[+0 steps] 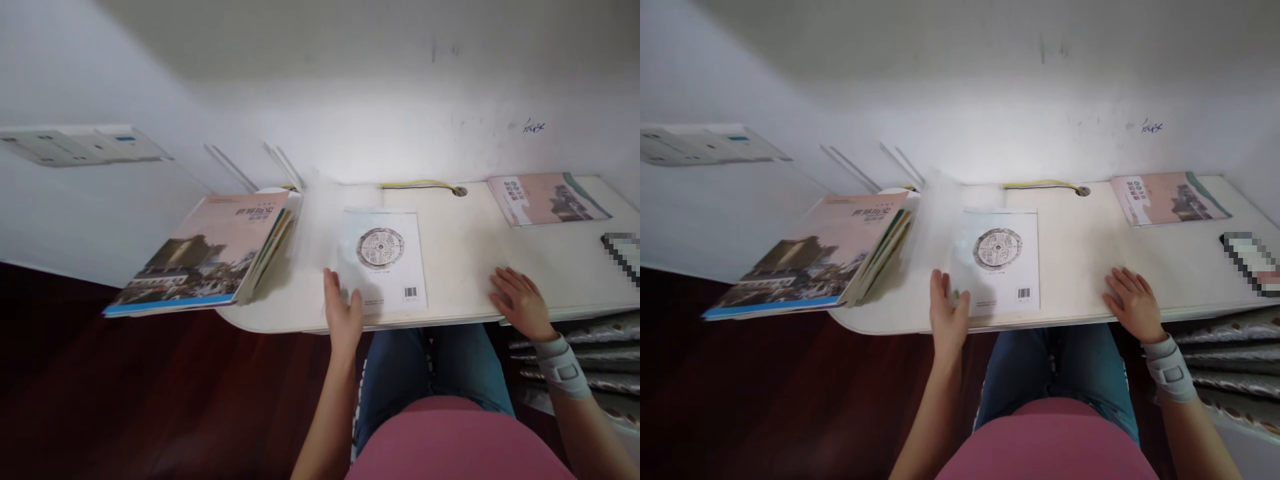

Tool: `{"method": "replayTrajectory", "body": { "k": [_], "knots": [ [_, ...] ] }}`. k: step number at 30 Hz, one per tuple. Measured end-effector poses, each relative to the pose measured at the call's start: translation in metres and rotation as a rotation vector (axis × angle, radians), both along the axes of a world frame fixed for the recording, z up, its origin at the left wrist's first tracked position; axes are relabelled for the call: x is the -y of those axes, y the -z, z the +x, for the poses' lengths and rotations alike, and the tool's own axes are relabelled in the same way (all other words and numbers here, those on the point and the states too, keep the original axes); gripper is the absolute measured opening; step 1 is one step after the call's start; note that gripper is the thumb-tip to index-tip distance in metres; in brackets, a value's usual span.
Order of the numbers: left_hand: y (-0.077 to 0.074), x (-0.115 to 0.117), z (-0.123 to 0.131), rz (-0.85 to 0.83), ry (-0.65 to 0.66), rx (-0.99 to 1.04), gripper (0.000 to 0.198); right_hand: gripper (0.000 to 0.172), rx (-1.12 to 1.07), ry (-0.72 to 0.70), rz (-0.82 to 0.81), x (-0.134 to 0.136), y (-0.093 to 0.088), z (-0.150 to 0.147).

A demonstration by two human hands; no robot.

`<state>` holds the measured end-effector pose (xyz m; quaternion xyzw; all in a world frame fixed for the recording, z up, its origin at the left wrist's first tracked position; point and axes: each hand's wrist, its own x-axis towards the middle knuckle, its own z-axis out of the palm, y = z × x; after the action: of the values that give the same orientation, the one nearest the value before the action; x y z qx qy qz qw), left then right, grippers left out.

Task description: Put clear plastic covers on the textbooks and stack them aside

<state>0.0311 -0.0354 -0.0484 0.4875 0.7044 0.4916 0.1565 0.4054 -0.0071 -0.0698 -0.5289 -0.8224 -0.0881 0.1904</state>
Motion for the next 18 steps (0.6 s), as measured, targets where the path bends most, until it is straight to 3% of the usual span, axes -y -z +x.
{"method": "replayTrajectory", "body": {
  "k": [6, 10, 15, 18],
  "knots": [
    [-0.005, 0.026, -0.007, -0.136, -0.134, 0.097, 0.048, 0.038, -0.013, 0.003, 0.001, 0.000, 0.000, 0.000],
    [-0.012, 0.036, -0.009, -0.179, -0.188, 0.012, 0.035, 0.037, -0.011, 0.001, -0.006, 0.000, -0.002, -0.001],
    [-0.022, 0.023, -0.006, -0.067, -0.241, -0.125, 0.035, 0.037, -0.005, 0.017, -0.006, 0.000, -0.001, -0.001],
    [-0.029, 0.005, 0.017, 0.087, -0.133, -0.069, 0.035, 0.037, 0.015, 0.030, -0.016, 0.002, -0.004, -0.005]
  ]
}}
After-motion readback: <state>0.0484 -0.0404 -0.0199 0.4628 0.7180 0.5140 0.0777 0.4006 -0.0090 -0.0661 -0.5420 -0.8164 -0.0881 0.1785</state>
